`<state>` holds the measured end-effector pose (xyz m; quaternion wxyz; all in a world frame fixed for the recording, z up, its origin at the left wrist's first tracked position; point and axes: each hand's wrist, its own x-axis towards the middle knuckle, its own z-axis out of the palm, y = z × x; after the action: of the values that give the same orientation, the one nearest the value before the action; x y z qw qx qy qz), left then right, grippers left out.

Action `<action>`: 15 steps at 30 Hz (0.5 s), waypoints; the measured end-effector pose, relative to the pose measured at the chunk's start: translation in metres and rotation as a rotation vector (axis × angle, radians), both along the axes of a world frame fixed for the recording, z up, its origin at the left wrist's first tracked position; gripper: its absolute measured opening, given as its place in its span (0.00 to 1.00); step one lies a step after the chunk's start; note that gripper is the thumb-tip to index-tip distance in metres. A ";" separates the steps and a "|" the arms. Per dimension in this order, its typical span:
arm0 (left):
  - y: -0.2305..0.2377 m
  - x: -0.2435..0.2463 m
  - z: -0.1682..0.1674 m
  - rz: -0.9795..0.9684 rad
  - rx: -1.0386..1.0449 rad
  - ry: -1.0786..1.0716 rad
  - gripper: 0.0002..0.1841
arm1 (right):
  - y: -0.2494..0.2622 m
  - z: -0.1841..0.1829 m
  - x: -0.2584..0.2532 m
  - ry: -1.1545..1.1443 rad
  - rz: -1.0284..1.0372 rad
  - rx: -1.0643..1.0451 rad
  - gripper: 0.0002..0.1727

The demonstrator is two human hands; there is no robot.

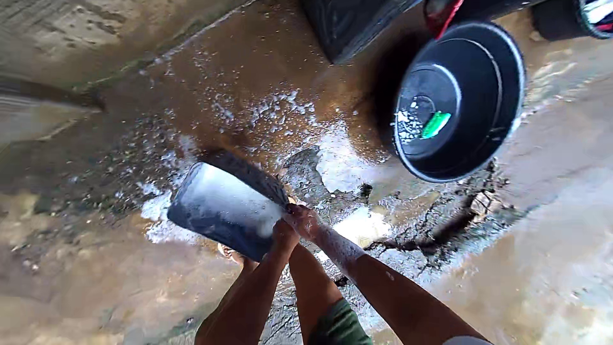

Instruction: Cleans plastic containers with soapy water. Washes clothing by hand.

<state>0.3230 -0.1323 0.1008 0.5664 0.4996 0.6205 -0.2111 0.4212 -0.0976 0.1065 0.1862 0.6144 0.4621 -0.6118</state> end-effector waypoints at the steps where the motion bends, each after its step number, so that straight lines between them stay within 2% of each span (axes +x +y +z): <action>1: 0.001 -0.003 0.001 -0.006 -0.015 -0.003 0.26 | 0.003 0.002 -0.004 -0.016 0.053 -0.006 0.31; 4: 0.000 -0.013 0.003 0.021 -0.021 -0.040 0.25 | 0.010 0.007 -0.019 -0.060 0.191 -0.004 0.31; 6: 0.001 -0.019 0.008 0.013 -0.059 -0.052 0.26 | 0.014 0.012 -0.034 -0.087 0.319 0.018 0.27; 9: 0.006 -0.021 0.014 0.116 -0.091 -0.079 0.26 | 0.045 0.027 -0.051 -0.150 0.479 -0.093 0.27; 12: 0.011 -0.011 0.011 0.211 -0.084 -0.074 0.22 | 0.065 0.011 -0.055 -0.228 0.653 -0.125 0.35; 15: 0.005 -0.013 0.003 0.136 -0.117 -0.063 0.19 | 0.060 -0.005 -0.052 -0.203 0.720 -0.086 0.35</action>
<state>0.3097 -0.1276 0.1039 0.6270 0.4286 0.6215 -0.1921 0.3695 -0.0371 0.1015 0.4598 0.4616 0.6017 -0.4620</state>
